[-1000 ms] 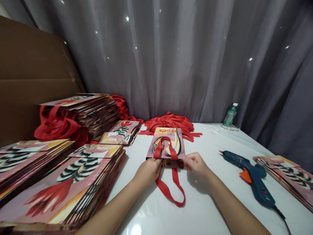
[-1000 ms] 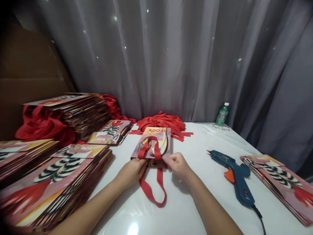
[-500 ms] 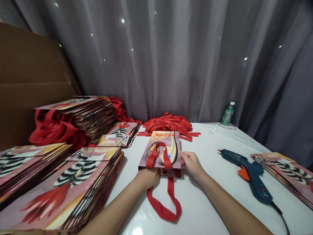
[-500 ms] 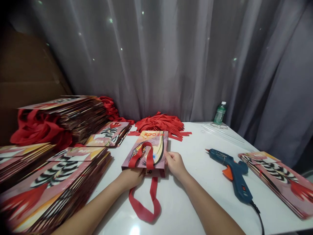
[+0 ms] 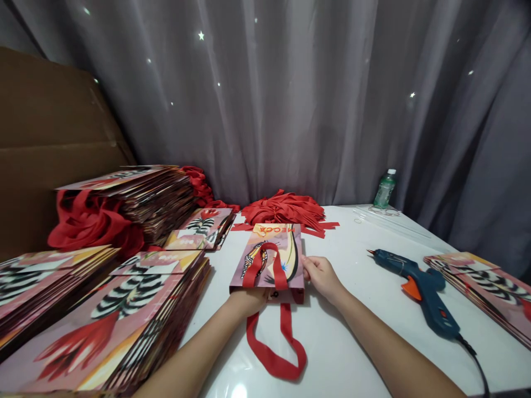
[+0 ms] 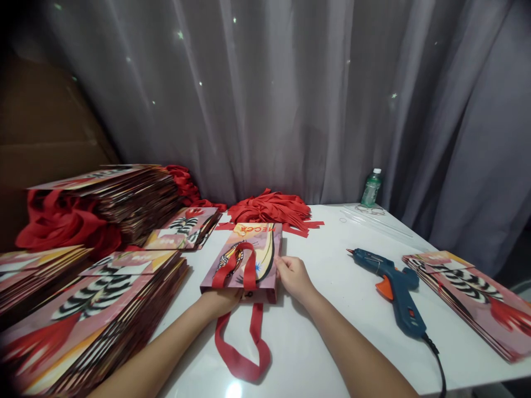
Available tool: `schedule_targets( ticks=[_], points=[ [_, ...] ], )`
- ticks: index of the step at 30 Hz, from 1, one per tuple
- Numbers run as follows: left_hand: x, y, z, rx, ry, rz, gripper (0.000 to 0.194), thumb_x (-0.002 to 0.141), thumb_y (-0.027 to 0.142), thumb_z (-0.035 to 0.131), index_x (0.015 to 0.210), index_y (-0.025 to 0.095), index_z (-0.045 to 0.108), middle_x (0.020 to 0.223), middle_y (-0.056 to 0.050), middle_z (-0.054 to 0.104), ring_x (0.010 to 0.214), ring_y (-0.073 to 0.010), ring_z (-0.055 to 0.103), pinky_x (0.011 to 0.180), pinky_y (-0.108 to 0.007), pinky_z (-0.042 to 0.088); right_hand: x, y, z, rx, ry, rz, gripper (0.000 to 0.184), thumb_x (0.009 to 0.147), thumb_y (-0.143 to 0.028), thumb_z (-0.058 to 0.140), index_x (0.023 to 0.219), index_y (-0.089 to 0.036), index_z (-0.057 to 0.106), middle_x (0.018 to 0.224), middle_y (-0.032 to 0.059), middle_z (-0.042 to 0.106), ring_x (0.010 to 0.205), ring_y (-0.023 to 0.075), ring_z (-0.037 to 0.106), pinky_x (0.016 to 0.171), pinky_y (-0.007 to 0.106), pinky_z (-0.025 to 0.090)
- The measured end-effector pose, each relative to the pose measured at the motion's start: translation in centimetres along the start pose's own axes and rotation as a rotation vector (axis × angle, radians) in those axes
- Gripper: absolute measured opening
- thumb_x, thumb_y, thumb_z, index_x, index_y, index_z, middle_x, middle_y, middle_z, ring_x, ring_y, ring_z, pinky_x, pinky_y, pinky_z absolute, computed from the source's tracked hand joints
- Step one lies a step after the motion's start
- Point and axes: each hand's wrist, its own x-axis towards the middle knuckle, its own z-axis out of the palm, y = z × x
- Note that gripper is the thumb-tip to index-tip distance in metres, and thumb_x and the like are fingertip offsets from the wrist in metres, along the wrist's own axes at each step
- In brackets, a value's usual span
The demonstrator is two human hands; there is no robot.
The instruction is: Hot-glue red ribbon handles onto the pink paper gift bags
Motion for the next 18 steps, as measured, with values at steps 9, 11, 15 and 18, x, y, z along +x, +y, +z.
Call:
schedule_targets(
  ticks=[9, 11, 15, 18],
  points=[
    [0.0, 0.5, -0.7, 0.025, 0.065, -0.036, 0.052, 0.088, 0.021, 0.046, 0.139, 0.015, 0.049, 0.141, -0.014, 0.054, 0.143, -0.0326, 0.033, 0.118, -0.051, 0.025, 0.1, 0.2, 0.0, -0.012, 0.000, -0.005, 0.052, 0.083, -0.062, 0.048, 0.050, -0.022, 0.044, 0.048, -0.0022, 0.046, 0.046, 0.0119, 0.039, 0.049, 0.025, 0.032],
    [-0.1, 1.2, -1.2, 0.044, 0.083, -0.063, 0.050, 0.088, 0.021, 0.045, 0.137, 0.015, 0.052, 0.134, -0.015, 0.059, 0.137, -0.0328, 0.042, 0.116, -0.050, 0.029, 0.1, 0.3, 0.1, -0.012, 0.000, -0.007, 0.053, 0.083, -0.063, 0.048, 0.050, -0.022, 0.044, 0.047, -0.0022, 0.046, 0.046, 0.0120, 0.040, 0.049, 0.025, 0.033],
    [-0.4, 3.3, -1.8, 0.065, 0.017, -0.059, 0.037, 0.093, 0.028, 0.042, 0.124, 0.020, 0.062, 0.117, -0.012, 0.068, 0.116, -0.0291, 0.060, 0.103, -0.043, 0.045, -0.1, 0.4, 0.3, -0.012, -0.024, -0.005, 0.056, 0.083, -0.066, 0.047, 0.049, -0.022, 0.044, 0.047, -0.0026, 0.044, 0.046, 0.0117, 0.039, 0.048, 0.025, 0.031],
    [-0.5, 4.4, -1.7, 0.070, -0.071, 0.010, 0.034, 0.092, 0.038, 0.050, 0.120, 0.023, 0.064, 0.114, -0.011, 0.068, 0.111, -0.0313, 0.062, 0.093, -0.042, 0.050, -0.1, 0.4, 0.4, -0.015, -0.037, -0.005, 0.056, 0.083, -0.066, 0.046, 0.049, -0.021, 0.044, 0.047, -0.0026, 0.044, 0.046, 0.0113, 0.038, 0.048, 0.025, 0.031]
  ],
)
